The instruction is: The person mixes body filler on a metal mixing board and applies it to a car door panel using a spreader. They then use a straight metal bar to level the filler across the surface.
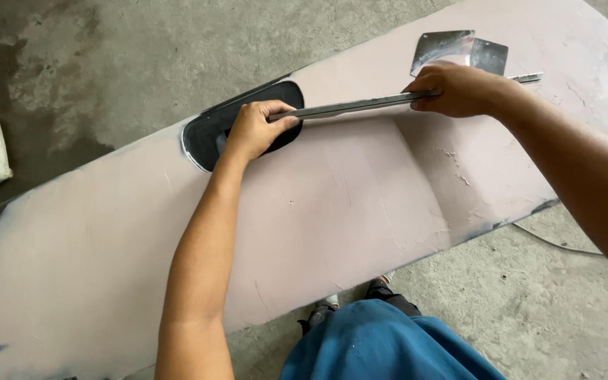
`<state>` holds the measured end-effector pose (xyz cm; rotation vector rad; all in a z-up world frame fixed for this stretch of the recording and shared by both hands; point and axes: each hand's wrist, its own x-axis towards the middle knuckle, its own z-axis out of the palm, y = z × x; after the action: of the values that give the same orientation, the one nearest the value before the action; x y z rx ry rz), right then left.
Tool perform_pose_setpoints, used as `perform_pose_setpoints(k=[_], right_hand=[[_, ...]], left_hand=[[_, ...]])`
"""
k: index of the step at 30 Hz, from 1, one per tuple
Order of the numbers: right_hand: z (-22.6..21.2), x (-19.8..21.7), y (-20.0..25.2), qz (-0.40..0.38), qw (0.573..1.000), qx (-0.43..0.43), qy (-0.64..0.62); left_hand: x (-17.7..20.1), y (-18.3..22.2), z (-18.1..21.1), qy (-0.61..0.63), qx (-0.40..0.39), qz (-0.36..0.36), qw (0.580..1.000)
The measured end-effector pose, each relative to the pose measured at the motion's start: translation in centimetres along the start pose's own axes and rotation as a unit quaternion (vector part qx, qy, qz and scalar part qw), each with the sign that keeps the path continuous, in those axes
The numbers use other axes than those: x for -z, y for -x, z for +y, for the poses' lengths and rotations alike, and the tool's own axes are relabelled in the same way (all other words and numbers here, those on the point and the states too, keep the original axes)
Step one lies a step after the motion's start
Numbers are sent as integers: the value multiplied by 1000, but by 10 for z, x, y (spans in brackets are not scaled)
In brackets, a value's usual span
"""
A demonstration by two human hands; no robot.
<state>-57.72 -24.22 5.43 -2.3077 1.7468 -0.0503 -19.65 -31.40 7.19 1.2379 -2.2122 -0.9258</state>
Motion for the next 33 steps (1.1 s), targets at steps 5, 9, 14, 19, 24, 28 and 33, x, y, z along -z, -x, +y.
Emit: perform_pose_setpoints(k=[5, 9, 14, 19, 24, 28, 33], right_hand=[[12, -3, -4, -19, 997, -55, -56], [18, -2, -3, -19, 996, -74, -39], [0, -8, -4, -6, 999, -28, 14], [-29, -7, 26, -45, 997, -56, -2], [-51, -14, 76, -35, 998, -30, 50], [-64, -26, 126, -27, 998, -19, 52], [-96, -60, 191, -10, 998, 24, 53]], left_hand=[[-10, -10, -8, 26, -54, -2, 998], [-13, -17, -6, -6, -73, 10, 997], [-7, -2, -16, -14, -72, -5, 997], [-8, 29, -17, -55, -93, -16, 994], [-29, 82, -3, -91, -171, 2, 981], [-53, 155, 20, -120, -190, -3, 974], [-76, 257, 48, -132, -208, 1, 969]])
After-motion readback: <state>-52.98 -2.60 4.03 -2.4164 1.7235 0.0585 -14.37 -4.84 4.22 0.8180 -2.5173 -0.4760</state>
